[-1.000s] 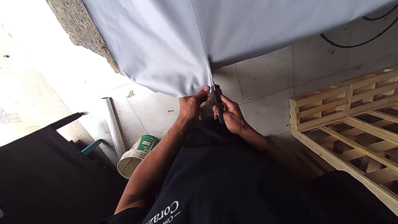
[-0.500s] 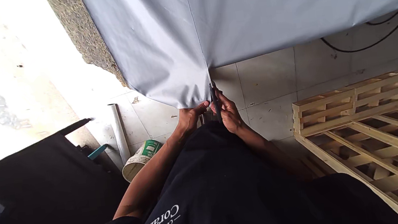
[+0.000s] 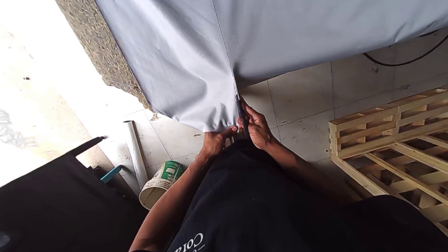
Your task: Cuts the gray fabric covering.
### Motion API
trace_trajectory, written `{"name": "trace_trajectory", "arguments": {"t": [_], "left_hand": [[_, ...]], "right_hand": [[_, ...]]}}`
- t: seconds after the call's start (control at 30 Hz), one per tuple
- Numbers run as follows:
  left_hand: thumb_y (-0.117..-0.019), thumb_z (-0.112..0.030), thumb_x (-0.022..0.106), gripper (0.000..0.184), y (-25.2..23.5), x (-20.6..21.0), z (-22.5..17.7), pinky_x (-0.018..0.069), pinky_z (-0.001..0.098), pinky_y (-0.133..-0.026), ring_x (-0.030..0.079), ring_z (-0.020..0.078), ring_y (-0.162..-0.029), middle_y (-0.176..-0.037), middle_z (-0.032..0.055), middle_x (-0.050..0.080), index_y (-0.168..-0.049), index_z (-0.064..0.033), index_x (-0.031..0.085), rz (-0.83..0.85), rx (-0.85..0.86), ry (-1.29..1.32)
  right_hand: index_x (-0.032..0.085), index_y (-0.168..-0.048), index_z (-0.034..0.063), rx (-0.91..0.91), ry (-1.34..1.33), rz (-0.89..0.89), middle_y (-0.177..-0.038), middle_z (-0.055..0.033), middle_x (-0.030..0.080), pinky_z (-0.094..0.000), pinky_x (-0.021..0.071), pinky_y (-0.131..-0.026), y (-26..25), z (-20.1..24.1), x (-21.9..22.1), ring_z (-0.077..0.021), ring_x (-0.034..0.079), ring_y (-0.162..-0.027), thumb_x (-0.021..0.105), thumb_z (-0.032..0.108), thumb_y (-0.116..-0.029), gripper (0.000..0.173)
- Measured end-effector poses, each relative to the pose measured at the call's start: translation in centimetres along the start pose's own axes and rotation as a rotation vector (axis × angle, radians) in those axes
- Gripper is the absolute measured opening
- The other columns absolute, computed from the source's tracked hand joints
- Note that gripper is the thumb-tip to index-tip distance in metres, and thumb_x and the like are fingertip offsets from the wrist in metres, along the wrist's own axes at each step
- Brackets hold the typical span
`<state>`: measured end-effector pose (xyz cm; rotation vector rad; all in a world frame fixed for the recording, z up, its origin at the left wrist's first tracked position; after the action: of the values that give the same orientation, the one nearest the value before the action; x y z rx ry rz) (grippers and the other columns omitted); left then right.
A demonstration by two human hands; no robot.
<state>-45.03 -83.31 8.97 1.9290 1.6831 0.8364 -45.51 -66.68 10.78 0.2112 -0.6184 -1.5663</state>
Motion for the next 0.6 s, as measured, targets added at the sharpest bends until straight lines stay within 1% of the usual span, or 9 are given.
{"name": "trace_trajectory", "arguments": {"t": [0.03,0.1,0.23,0.3,0.37,0.4,0.47,0.53,0.6], "left_hand": [[-0.0821,-0.005,0.083,0.036,0.0,-0.1,-0.1,0.0646,0.0365,-0.078,0.074,0.0182,-0.078,-0.089,0.0071,0.075,-0.11,0.0021,0.062,0.008,0.001,-0.014],[-0.0823,-0.005,0.083,0.034,-0.1,-0.3,0.0,0.0647,0.0358,-0.078,0.074,0.0176,-0.078,-0.088,0.0063,0.076,-0.109,0.0015,0.063,0.016,-0.002,-0.023],[-0.0819,-0.007,0.084,0.036,-0.5,-0.6,0.4,0.0649,0.0363,-0.079,0.075,0.0177,-0.078,-0.089,0.0061,0.076,-0.111,0.0019,0.063,0.02,-0.014,-0.047],[-0.0817,-0.009,0.085,0.038,-0.6,-0.8,0.5,0.0649,0.0363,-0.079,0.075,0.0176,-0.078,-0.089,0.0061,0.076,-0.111,0.0014,0.063,0.018,-0.018,-0.064],[-0.0807,-0.01,0.086,0.041,-0.9,-1.2,0.5,0.065,0.0365,-0.08,0.075,0.0181,-0.08,-0.091,0.0068,0.076,-0.112,0.002,0.063,0.017,-0.02,-0.081],[-0.0805,-0.01,0.087,0.043,-1.0,-1.4,0.6,0.0651,0.0369,-0.081,0.075,0.0181,-0.081,-0.093,0.007,0.076,-0.114,0.0022,0.063,0.021,-0.023,-0.091],[-0.0807,-0.012,0.087,0.044,-1.1,-1.6,0.7,0.065,0.0369,-0.082,0.075,0.0174,-0.082,-0.094,0.0067,0.076,-0.115,0.0021,0.063,0.024,-0.024,-0.11],[-0.0804,-0.012,0.087,0.046,-1.3,-1.8,0.6,0.0647,0.0366,-0.085,0.076,0.0166,-0.086,-0.097,0.0067,0.076,-0.116,0.0022,0.063,0.026,-0.028,-0.136],[-0.0801,-0.014,0.088,0.048,-1.5,-2.0,0.6,0.064,0.0361,-0.088,0.075,0.0154,-0.09,-0.099,0.0065,0.076,-0.118,0.0024,0.063,0.025,-0.026,-0.168]], "right_hand": [[0.043,-0.148,-0.0103,-0.001,-0.001,0.004,-0.099,-0.0088,0.068,-0.0257,0.0574,-0.071,0.0,-0.1,-0.1,-0.009,0.063,-0.075,0.056,0.001,-0.0988,0.052],[0.044,-0.147,-0.0112,-0.008,0.007,0.007,-0.098,-0.0096,0.068,-0.0271,0.0587,-0.069,-0.1,-0.1,-0.1,-0.0102,0.064,-0.073,0.057,0.0,-0.0983,0.052],[0.04,-0.152,-0.0065,-0.022,-0.006,0.006,-0.103,-0.0061,0.066,-0.0234,0.0543,-0.077,-2.1,0.8,0.1,-0.0054,0.061,-0.081,0.053,0.007,-0.1013,0.054],[0.039,-0.152,-0.0067,-0.022,-0.018,0.005,-0.106,-0.0071,0.067,-0.0229,0.0545,-0.077,-3.0,1.2,0.2,-0.0045,0.061,-0.081,0.054,0.006,-0.1008,0.055],[0.04,-0.15,-0.0099,-0.011,-0.006,0.007,-0.103,-0.0082,0.068,-0.023,0.0559,-0.074,-3.3,1.2,0.2,-0.0055,0.062,-0.078,0.055,0.003,-0.0997,0.054],[0.042,-0.149,-0.0109,-0.009,0.001,0.0,-0.099,-0.0081,0.068,-0.0236,0.0566,-0.071,-3.2,0.9,0.1,-0.0066,0.062,-0.075,0.056,0.002,-0.099,0.053],[0.044,-0.148,-0.0111,-0.006,0.004,-0.005,-0.097,-0.0081,0.068,-0.0247,0.057,-0.07,-3.4,0.7,0.0,-0.0078,0.063,-0.074,0.057,0.002,-0.0987,0.052],[0.042,-0.149,-0.0095,-0.017,-0.001,-0.002,-0.098,-0.0067,0.067,-0.0244,0.0564,-0.072,-4.1,1.2,0.2,-0.0071,0.062,-0.077,0.055,0.005,-0.1003,0.052],[0.041,-0.152,-0.0044,-0.035,-0.014,0.001,-0.099,-0.0042,0.066,-0.0238,0.0546,-0.075,-5.3,2.3,0.6,-0.0055,0.061,-0.079,0.053,0.009,-0.1017,0.053]]}}
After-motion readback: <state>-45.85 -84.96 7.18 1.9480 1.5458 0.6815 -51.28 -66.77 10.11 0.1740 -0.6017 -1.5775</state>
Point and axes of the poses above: each hand's wrist, its own y-axis away from the middle knuckle, its own x-axis out of the palm, z = x × y, the point moved 1 cm from there along -y, towards the middle knuckle
